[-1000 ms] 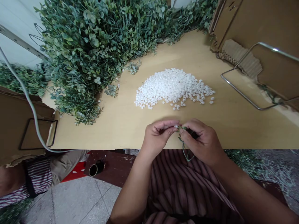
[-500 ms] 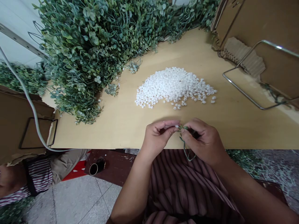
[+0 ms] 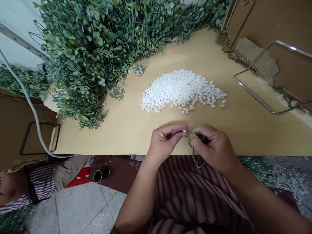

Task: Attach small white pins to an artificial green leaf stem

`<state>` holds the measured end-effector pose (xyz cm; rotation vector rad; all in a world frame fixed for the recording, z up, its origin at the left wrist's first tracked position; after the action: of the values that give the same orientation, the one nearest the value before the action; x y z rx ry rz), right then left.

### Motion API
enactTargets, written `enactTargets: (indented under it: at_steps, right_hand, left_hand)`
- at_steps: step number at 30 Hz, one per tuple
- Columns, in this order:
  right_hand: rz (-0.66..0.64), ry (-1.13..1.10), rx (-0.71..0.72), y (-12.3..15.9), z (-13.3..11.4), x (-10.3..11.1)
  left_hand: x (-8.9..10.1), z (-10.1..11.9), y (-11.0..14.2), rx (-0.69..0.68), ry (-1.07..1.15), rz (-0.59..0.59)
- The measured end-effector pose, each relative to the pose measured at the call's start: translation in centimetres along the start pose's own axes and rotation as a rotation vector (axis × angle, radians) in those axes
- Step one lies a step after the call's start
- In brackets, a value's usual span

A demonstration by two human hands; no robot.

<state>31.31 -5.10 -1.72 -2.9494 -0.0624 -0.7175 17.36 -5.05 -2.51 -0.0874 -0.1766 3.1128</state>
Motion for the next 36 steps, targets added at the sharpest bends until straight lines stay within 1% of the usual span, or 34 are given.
enactTargets:
  at_steps: [9,15,23,28,36]
  right_hand:
    - [-0.026,0.001,-0.011,-0.07,0.02,-0.05]
    - [-0.03,-0.017,-0.013,-0.16,-0.02,0.05]
    - [-0.067,-0.046,0.001,-0.11,-0.01,0.03]
    - [-0.048,-0.054,0.014,0.02,0.08,-0.02]
    - [-0.045,0.006,0.034,0.14,0.4,-0.21]
  left_hand:
    - [0.14,0.0,0.06,-0.007,-0.019,-0.011]
    - [0.09,0.18,-0.12,0.018,0.03,0.014]
    - [0.17,0.19,-0.27,0.084,-0.004,0.003]
    - [0.1,-0.05,-0.38,0.092,0.036,-0.003]
    - [-0.14,-0.03,-0.63,0.116,0.054,-0.026]
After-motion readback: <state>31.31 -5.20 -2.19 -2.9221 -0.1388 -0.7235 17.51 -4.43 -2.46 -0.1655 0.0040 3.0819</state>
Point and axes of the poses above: each hand's wrist, its own y-axis away from the middle knuckle, its own x-axis out of the back of the hand, z = x × y, the point moved 4 cm from there along -y, towards the middle knuckle, and after that the axes turned 8 degrees about -x, right-handed, at the moved point
